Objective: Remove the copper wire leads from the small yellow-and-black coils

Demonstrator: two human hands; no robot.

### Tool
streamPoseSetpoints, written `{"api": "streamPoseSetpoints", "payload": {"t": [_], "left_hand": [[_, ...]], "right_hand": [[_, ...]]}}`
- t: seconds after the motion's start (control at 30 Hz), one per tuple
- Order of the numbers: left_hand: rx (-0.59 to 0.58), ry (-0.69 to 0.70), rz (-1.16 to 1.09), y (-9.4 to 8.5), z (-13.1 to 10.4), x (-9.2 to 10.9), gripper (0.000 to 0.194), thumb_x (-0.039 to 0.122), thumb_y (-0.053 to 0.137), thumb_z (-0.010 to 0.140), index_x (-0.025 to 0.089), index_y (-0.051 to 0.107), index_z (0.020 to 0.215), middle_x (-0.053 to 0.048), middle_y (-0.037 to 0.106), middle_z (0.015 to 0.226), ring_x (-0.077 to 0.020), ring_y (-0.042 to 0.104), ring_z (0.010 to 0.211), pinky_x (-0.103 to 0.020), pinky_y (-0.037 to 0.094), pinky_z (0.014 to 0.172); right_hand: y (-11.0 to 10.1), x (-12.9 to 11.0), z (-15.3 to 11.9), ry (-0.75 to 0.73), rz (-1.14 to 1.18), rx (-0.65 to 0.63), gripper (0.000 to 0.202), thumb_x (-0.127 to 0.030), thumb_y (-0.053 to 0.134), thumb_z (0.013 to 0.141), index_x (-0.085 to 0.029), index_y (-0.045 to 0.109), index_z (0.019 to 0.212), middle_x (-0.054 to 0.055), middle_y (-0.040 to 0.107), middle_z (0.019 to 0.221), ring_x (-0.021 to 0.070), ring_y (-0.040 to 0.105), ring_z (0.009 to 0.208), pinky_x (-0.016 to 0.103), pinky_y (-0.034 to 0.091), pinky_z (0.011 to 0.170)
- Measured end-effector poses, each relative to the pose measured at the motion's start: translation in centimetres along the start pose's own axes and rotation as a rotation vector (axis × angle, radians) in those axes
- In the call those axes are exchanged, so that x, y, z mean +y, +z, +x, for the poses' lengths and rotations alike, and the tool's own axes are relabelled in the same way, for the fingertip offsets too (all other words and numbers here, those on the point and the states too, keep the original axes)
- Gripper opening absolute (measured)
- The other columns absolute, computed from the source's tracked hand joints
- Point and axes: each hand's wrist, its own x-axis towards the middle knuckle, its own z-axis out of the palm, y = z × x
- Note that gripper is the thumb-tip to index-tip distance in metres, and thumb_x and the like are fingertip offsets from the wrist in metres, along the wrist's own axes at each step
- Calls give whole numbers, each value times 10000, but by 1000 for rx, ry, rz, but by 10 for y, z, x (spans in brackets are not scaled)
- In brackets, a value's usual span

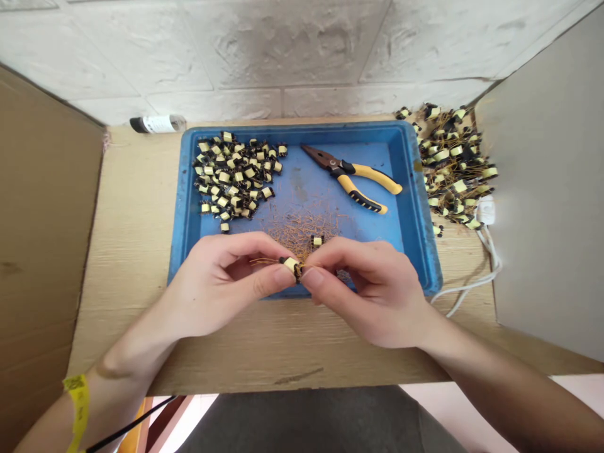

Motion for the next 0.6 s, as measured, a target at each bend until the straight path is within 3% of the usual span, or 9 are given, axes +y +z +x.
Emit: {"api": "streamPoseSetpoints", "payload": {"t": [0.6], "left_hand": [[2,3,-12,0,1,0,15,247,801,800,237,809,795,29,766,685,-84,643,570,-101,505,514]], "right_hand": [[-1,4,0,-51,4,-12,143,-199,598,982,-168,664,859,-58,594,615,56,528,543,171,409,511]]}}
